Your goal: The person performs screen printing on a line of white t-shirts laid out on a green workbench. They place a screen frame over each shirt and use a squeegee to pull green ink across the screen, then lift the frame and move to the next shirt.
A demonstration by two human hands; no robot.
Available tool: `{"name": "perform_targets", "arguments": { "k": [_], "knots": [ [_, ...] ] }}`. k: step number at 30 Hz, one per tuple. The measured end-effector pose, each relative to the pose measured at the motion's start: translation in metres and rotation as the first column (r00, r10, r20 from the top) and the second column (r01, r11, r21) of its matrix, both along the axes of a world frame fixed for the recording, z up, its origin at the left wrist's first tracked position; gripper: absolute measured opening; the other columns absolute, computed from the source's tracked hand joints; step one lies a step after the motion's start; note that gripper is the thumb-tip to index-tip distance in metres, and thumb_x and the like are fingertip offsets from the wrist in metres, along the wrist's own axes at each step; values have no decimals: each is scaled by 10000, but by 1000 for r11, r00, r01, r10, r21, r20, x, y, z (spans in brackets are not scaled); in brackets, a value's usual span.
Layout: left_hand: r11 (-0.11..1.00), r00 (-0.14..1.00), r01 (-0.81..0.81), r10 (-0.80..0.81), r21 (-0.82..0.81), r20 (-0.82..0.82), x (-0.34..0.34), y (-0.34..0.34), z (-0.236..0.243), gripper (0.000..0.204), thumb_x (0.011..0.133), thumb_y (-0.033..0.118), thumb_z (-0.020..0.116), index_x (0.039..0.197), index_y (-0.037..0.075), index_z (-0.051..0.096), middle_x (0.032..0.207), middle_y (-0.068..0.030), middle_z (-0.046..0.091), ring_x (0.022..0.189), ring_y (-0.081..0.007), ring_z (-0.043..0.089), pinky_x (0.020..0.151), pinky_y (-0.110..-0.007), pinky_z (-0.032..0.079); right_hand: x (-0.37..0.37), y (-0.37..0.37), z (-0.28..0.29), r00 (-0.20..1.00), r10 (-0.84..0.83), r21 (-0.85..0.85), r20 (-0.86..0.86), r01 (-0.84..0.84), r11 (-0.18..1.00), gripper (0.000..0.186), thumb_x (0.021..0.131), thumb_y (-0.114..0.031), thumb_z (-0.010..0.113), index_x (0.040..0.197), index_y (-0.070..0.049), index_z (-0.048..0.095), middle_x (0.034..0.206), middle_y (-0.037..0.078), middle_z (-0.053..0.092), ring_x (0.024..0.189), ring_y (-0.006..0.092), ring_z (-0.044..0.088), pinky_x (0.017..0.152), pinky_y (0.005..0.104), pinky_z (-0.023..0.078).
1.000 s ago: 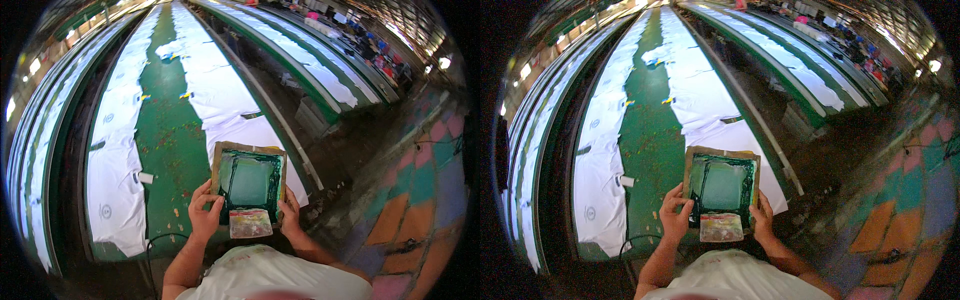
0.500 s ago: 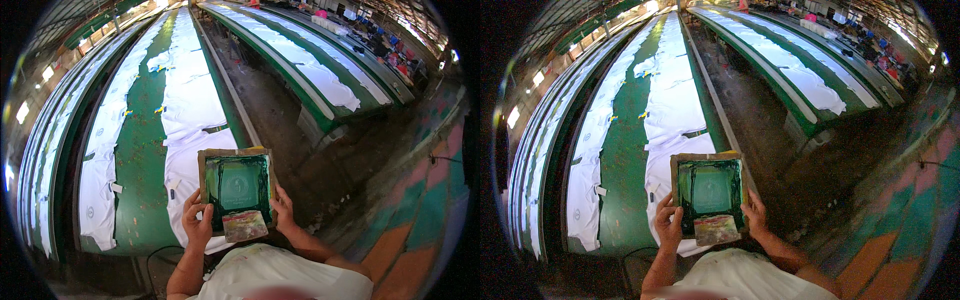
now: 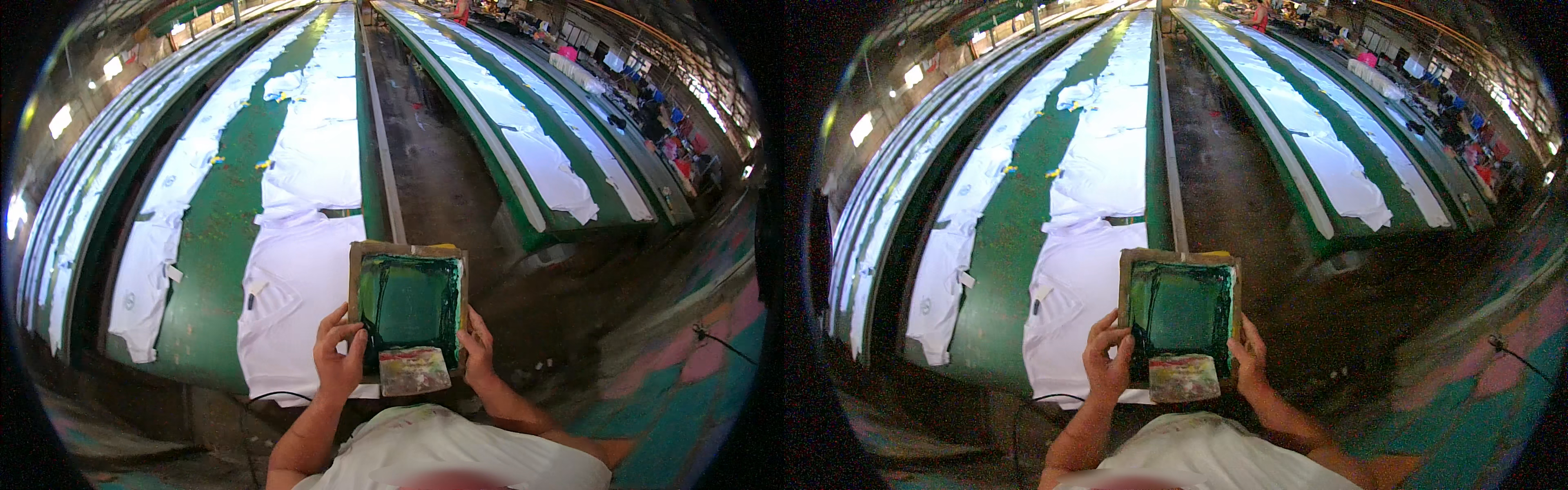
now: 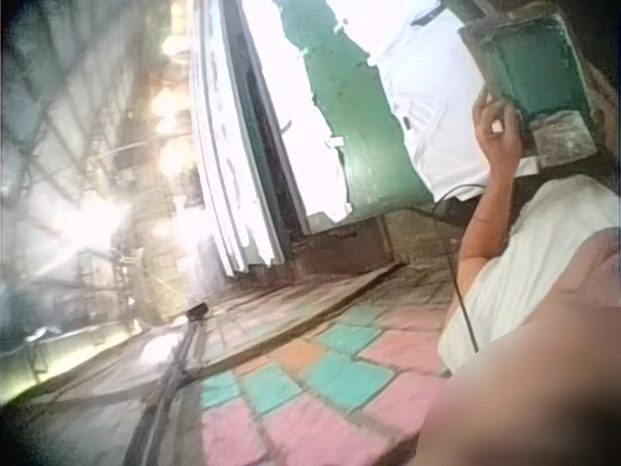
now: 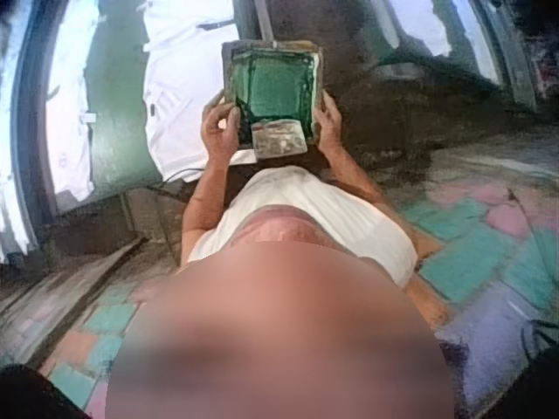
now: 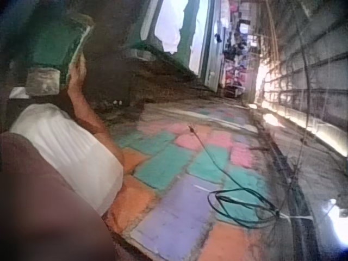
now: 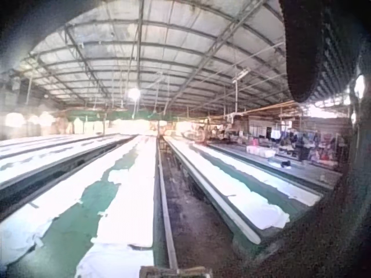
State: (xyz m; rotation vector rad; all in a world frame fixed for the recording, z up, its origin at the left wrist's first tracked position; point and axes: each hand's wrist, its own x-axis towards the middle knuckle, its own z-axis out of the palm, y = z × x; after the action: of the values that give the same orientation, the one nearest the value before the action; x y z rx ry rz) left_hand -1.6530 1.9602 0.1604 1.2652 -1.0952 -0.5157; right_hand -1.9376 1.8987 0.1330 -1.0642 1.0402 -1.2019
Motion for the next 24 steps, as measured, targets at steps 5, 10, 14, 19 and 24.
{"name": "perform_targets", "arguments": {
  "k": [5, 10, 14, 19, 24],
  "knots": [
    [1000, 999, 16, -15, 22, -47, -47, -15, -8, 150, 969, -14, 809, 1120, -9, 807, 1493, -259, 681, 1181, -283, 732, 973, -375, 591, -47, -16, -1, 1000, -6, 2, -30, 6, 1000, 737, 1017, -172, 707, 1694, 12, 482, 1634, 162, 586, 1487, 308, 559, 1284, 457, 385],
    [998, 994, -56, 56, 2, 97, -105, -45, -7, 194, 959, 9, 826, 1152, -4, 809, 1502, -257, 669, 1313, -339, 697, 1061, -419, 568, -104, -63, -13, 998, 55, 58, -8, -54, 997, 730, 1020, -162, 699, 1696, 12, 482, 1635, 159, 584, 1482, 306, 562, 1281, 451, 384],
    [995, 994, -92, 90, 41, 62, -165, -95, 0, 189, 979, 30, 820, 1166, -2, 808, 1510, -247, 661, 1357, -356, 679, 1091, -425, 556, -159, -120, -8, 995, 95, 50, 36, -96, 994, 728, 1026, -173, 697, 1693, 24, 480, 1627, 150, 591, 1479, 299, 564, 1291, 431, 370],
    [992, 990, -86, 95, -88, 104, -243, -155, 17, 197, 973, 22, 830, 1167, 3, 803, 1516, -234, 657, 1367, -358, 673, 1111, -441, 544, -239, -193, 3, 995, 101, -32, -9, -101, 994, 690, 1048, -199, 645, 1681, 32, 495, 1570, 135, 629, 1418, 264, 595, 1240, 406, 411],
    [965, 959, -260, 263, -40, 108, -291, -169, 9, 236, 912, 40, 860, 1140, 14, 806, 1551, -249, 653, 1410, -404, 655, 1167, -498, 521, -277, -255, -1, 964, 182, -56, -193, -196, 979, 695, 1045, -207, 647, 1668, 60, 495, 1554, 155, 643, 1383, 277, 639, 1194, 412, 480]
  ]
}}
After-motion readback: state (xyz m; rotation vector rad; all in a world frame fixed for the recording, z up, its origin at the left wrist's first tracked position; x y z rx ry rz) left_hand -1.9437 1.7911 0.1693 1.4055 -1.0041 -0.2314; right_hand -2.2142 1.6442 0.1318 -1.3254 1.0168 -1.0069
